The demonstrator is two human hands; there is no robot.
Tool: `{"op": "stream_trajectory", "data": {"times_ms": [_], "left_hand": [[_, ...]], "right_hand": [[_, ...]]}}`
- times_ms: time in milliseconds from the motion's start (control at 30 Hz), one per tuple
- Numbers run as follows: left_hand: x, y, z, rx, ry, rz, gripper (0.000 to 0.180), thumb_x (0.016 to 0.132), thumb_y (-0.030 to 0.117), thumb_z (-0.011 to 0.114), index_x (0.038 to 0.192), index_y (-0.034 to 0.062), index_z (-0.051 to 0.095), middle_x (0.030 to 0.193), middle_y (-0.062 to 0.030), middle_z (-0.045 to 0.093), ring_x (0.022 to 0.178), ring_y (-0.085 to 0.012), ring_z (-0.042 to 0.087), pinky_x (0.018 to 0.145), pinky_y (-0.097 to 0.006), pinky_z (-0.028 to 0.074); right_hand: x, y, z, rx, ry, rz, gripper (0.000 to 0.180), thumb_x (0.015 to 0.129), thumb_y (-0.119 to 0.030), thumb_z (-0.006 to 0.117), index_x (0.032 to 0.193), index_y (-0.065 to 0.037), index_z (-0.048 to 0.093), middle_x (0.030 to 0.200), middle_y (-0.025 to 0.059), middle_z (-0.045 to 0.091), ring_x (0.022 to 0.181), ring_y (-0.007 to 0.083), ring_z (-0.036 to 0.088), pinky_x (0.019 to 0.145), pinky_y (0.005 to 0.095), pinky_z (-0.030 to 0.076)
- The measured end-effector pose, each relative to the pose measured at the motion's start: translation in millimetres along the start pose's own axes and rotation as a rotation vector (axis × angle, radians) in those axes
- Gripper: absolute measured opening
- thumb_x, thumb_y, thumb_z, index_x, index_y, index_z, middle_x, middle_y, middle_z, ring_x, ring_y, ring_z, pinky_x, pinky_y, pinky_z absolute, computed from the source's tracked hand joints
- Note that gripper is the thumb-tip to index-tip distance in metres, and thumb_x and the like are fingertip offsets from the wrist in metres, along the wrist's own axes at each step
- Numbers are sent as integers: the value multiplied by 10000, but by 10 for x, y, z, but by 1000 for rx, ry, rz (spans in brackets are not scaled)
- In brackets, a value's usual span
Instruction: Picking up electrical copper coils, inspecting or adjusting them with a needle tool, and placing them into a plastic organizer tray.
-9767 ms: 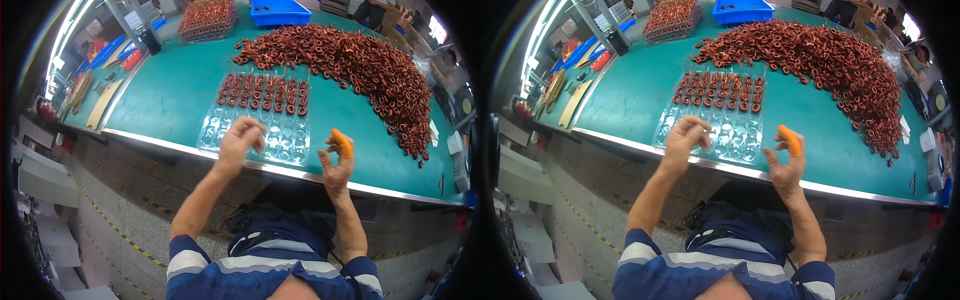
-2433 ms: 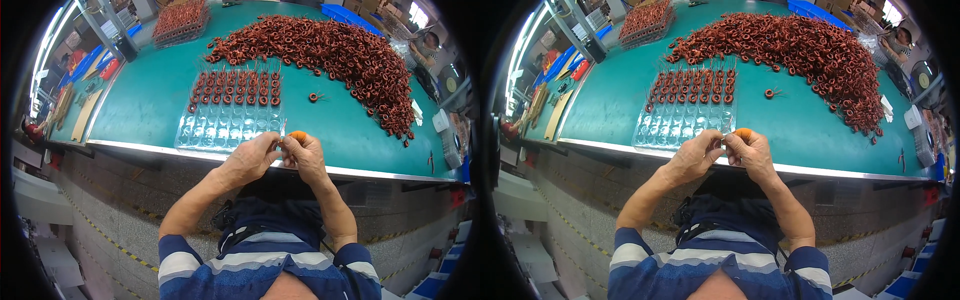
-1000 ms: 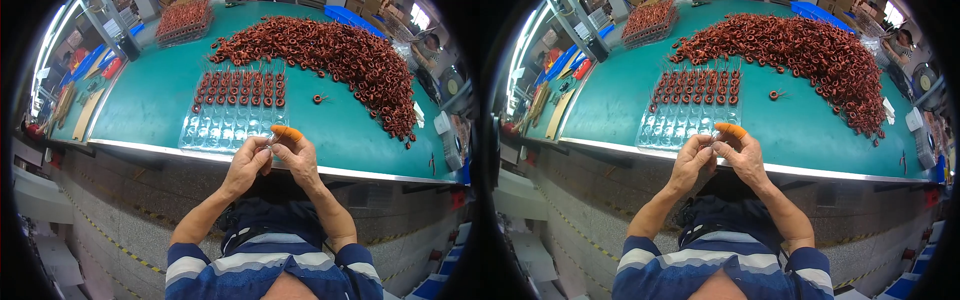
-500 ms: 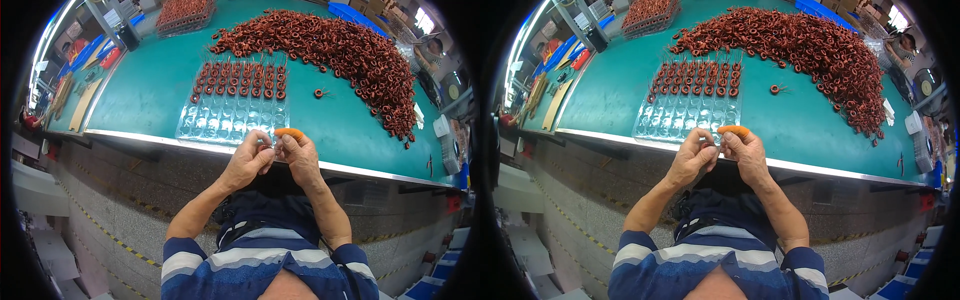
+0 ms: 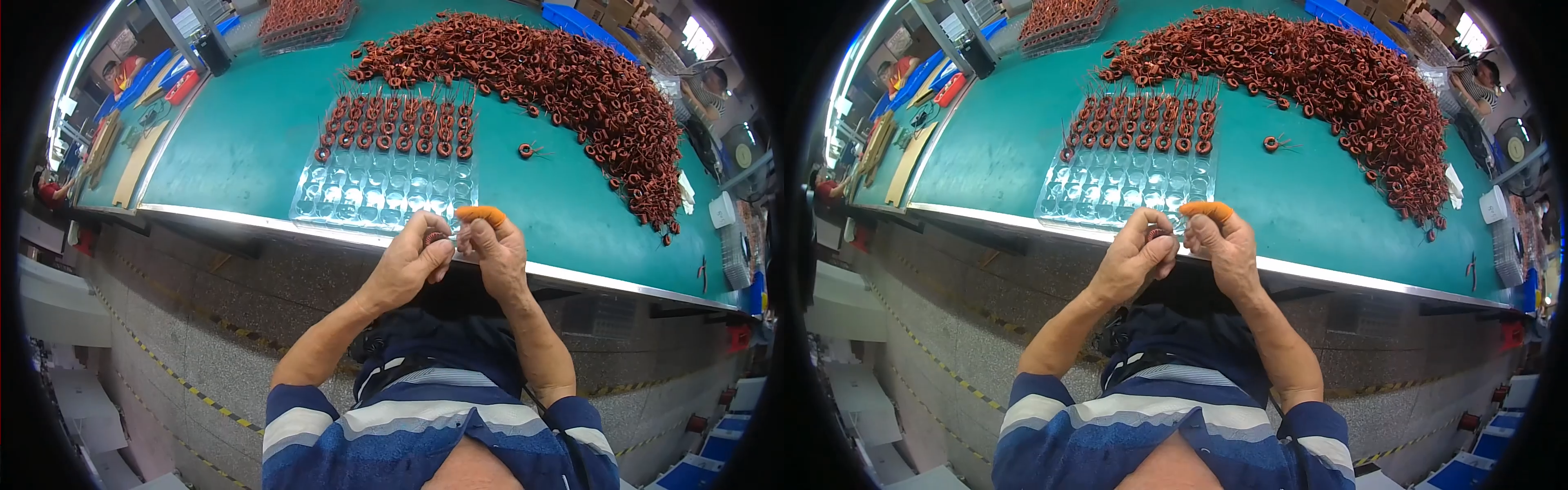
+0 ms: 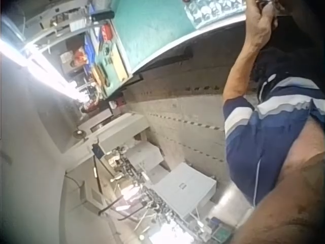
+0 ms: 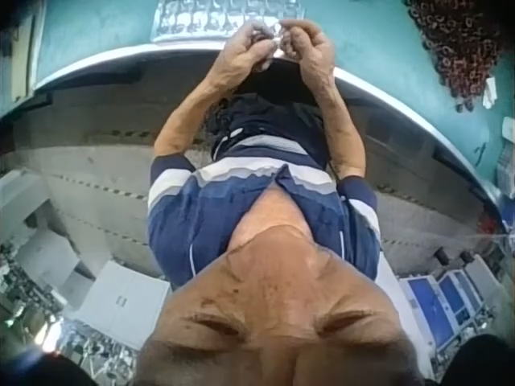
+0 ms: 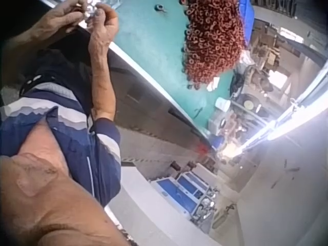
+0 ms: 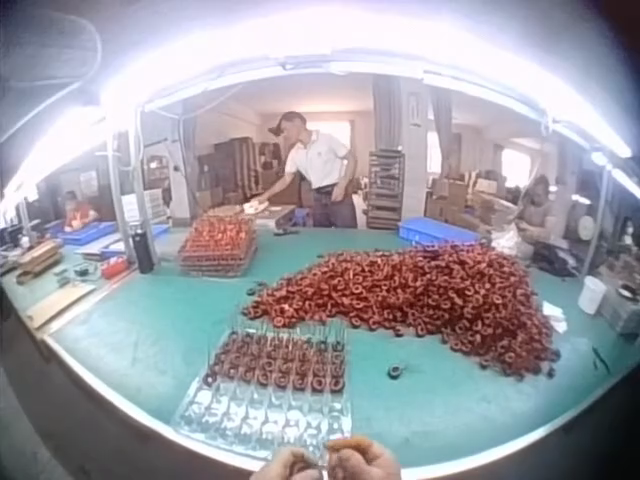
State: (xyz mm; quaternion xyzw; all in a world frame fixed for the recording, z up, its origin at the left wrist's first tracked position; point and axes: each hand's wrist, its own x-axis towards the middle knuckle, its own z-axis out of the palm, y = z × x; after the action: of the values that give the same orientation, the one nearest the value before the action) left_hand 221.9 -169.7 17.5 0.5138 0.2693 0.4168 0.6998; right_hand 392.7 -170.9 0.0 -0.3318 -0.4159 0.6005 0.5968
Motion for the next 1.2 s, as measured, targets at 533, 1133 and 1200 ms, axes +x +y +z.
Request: {"op": "stream_trajectory", "data": {"times_ms": [533,1133,1200], "left_hand": [[-69,-59,-141,185,0,-16,206,968,84,513,1129,32,395,762,-31,498,638,-97,482,566,-227,419],[-48,225,-1525,1106,834,465,228,856,30,584,1069,-16,518,997,-168,559,860,-300,590,755,-383,481],[-26,203,-1526,1139,818,482,227,847,22,586,1061,-14,520,997,-168,559,862,-304,588,757,-384,481]], "right_hand": [[-155,-78,131,-543,72,-249,322,845,-114,729,1127,-6,617,797,36,671,688,80,629,619,215,487],[1489,-109,1042,-788,-265,-235,163,887,-111,631,997,2,671,770,45,675,661,92,625,568,233,463],[1762,195,1055,-842,-313,-278,151,889,-111,631,987,-4,671,749,57,671,653,95,621,561,258,472]]}}
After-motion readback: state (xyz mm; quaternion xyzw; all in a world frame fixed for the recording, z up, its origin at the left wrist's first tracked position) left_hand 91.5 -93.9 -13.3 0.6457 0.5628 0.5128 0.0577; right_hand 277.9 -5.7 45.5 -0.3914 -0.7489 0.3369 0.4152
